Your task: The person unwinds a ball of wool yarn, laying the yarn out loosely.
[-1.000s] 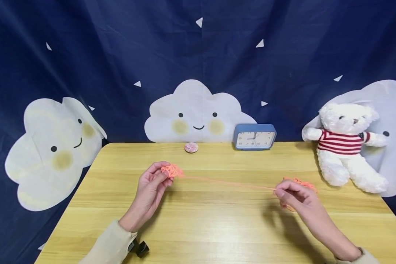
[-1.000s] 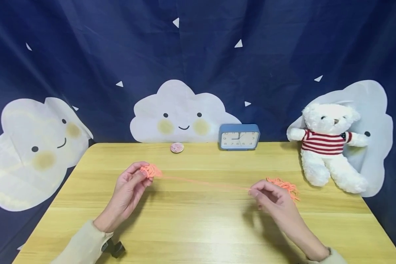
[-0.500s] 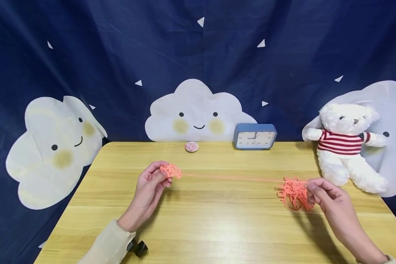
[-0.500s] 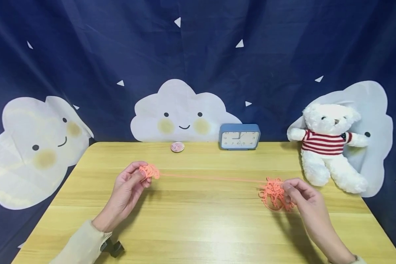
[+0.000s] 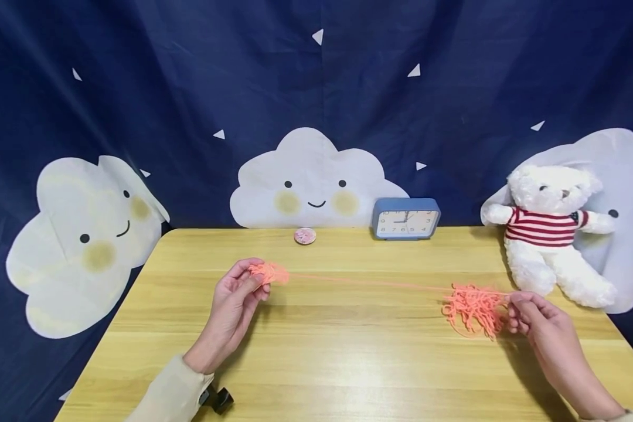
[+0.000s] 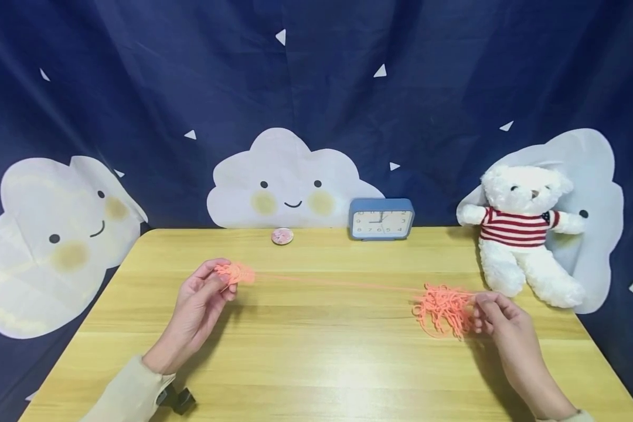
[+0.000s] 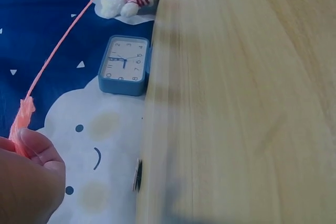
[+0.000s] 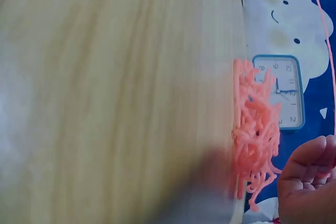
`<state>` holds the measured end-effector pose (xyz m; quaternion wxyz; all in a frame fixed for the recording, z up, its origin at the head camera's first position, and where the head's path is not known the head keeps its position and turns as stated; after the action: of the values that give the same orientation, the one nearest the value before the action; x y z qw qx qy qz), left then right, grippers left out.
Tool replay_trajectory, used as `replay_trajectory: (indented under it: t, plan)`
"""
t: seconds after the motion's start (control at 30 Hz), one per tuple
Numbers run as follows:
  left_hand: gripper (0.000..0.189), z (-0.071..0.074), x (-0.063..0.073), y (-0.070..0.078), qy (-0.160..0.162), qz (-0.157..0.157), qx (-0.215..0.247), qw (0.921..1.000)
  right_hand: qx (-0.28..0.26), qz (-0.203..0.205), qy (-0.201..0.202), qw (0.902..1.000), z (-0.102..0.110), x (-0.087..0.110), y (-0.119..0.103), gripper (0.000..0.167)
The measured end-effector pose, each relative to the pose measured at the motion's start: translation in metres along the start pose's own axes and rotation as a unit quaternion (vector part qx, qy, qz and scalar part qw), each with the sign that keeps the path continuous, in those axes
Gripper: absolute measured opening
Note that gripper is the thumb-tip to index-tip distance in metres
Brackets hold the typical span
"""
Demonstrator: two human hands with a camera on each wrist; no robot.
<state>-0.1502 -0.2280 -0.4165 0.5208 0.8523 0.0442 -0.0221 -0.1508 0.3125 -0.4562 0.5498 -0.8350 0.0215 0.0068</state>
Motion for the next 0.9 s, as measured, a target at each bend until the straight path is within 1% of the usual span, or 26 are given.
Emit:
replay_trajectory:
  t: [0.13, 0.27, 0.33, 0.47, 0.57, 0.63, 0.7, 0.77, 0.8, 0.9]
  plan:
    - [0.027, 0.002, -0.001, 0.0, 0.006, 0.0, -0.014, 0.9999, 0.009, -0.003, 0.019, 0.9998, 0.008, -0.004, -0.003, 0.029]
    - [0.028, 0.004, 0.0, 0.0, 0.016, -0.002, -0.028, 0.9995, 0.04, -0.012, 0.035, 0.9985, 0.011, -0.008, -0.005, 0.027]
    - [0.029, 0.003, 0.0, 0.0, 0.017, 0.001, -0.029, 0.9995, 0.063, -0.018, 0.039, 0.9971, 0.013, -0.01, -0.005, 0.027]
    - [0.034, 0.001, 0.0, 0.0, 0.003, 0.007, 0.004, 1.0, 0.103, -0.038, 0.047, 0.9929, 0.018, -0.012, -0.002, 0.031]
    - [0.035, 0.0, 0.0, 0.001, -0.011, 0.003, 0.031, 0.9995, 0.134, -0.056, 0.05, 0.9882, 0.021, -0.015, 0.001, 0.03]
    - [0.036, -0.001, 0.0, 0.002, -0.018, -0.001, 0.041, 0.999, 0.152, -0.068, 0.048, 0.9848, 0.022, -0.017, 0.003, 0.028]
    - [0.036, -0.002, 0.0, 0.003, -0.019, 0.0, 0.045, 0.9988, 0.183, -0.083, 0.045, 0.9786, 0.023, -0.02, 0.004, 0.027]
    - [0.035, -0.002, 0.0, 0.002, -0.017, 0.004, 0.049, 0.9986, 0.227, -0.097, 0.04, 0.9681, 0.025, -0.022, 0.005, 0.026]
    - [0.035, -0.002, 0.0, 0.001, -0.013, 0.007, 0.05, 0.9986, 0.251, -0.104, 0.038, 0.9616, 0.026, -0.024, 0.005, 0.027]
    - [0.034, -0.002, -0.001, 0.0, -0.002, 0.015, 0.05, 0.9986, 0.327, -0.121, 0.021, 0.9371, 0.028, -0.028, 0.005, 0.029]
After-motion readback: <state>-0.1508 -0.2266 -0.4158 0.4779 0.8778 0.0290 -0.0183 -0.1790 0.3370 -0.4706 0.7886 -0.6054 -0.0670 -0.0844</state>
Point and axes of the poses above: each hand's wrist, its own x-axis away from the middle knuckle, its own z-axis out of the back of the hand, y = z × x, the point moved 9 cm from there along -x, towards the middle knuckle, and after that the axes turned 5 degrees about -x, right-handed, at the moved point
